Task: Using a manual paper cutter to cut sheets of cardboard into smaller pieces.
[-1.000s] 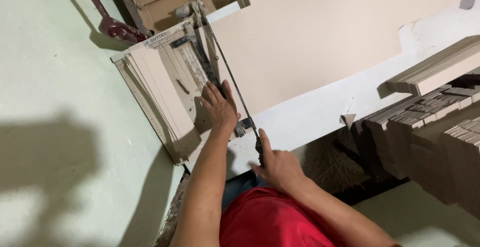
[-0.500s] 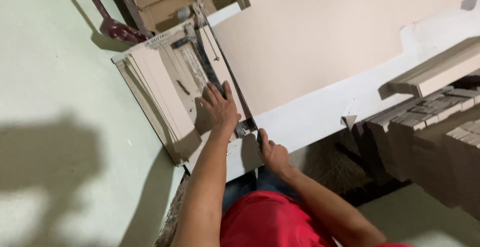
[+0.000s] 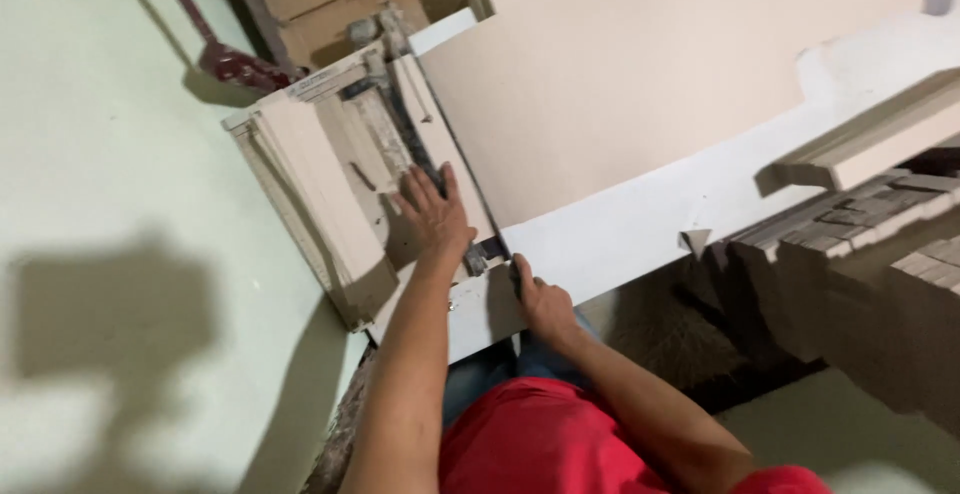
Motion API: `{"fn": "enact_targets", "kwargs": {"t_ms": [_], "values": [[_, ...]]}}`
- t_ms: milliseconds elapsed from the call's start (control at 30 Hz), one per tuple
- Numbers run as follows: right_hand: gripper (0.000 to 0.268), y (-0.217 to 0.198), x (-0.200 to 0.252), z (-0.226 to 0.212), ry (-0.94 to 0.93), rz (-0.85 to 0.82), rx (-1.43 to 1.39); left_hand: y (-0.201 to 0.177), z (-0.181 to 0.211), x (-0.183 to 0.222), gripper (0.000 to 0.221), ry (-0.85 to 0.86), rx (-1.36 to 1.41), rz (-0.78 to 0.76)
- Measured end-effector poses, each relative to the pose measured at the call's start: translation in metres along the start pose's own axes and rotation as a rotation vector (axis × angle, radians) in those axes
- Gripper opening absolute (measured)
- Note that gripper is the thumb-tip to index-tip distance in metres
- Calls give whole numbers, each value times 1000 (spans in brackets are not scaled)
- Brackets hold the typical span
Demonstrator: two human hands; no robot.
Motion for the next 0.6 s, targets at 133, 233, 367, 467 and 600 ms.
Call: {"fn": "enact_targets", "kwargs": {"t_ms": [133,233,367,467,600], "values": [[90,-171,54,-56,8,-170,-346,-39,4,39,94,99,-121,46],[91,-235,69,-61,28,-330,-485,-1,2,33,55,306,-303,127],[51,-132,-18,19,229,-137,-1013,97,-24,-1,37,714,-570,327],[43,-114,-58,44,370,-55,-757,37,-48,68,9,866,-428,306],[44,-89,-69,17,-145,-121,-634,43,-115,64,13,699,-435,182]]}}
Point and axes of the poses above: each hand's wrist, its own x-axis away from the middle knuckle, its own y-axis out of the palm, z = x × y, the point moved 1 cm from there along -x, towards the middle knuckle, and after that the axes turned 2 degrees about y, right-handed, at the moved point
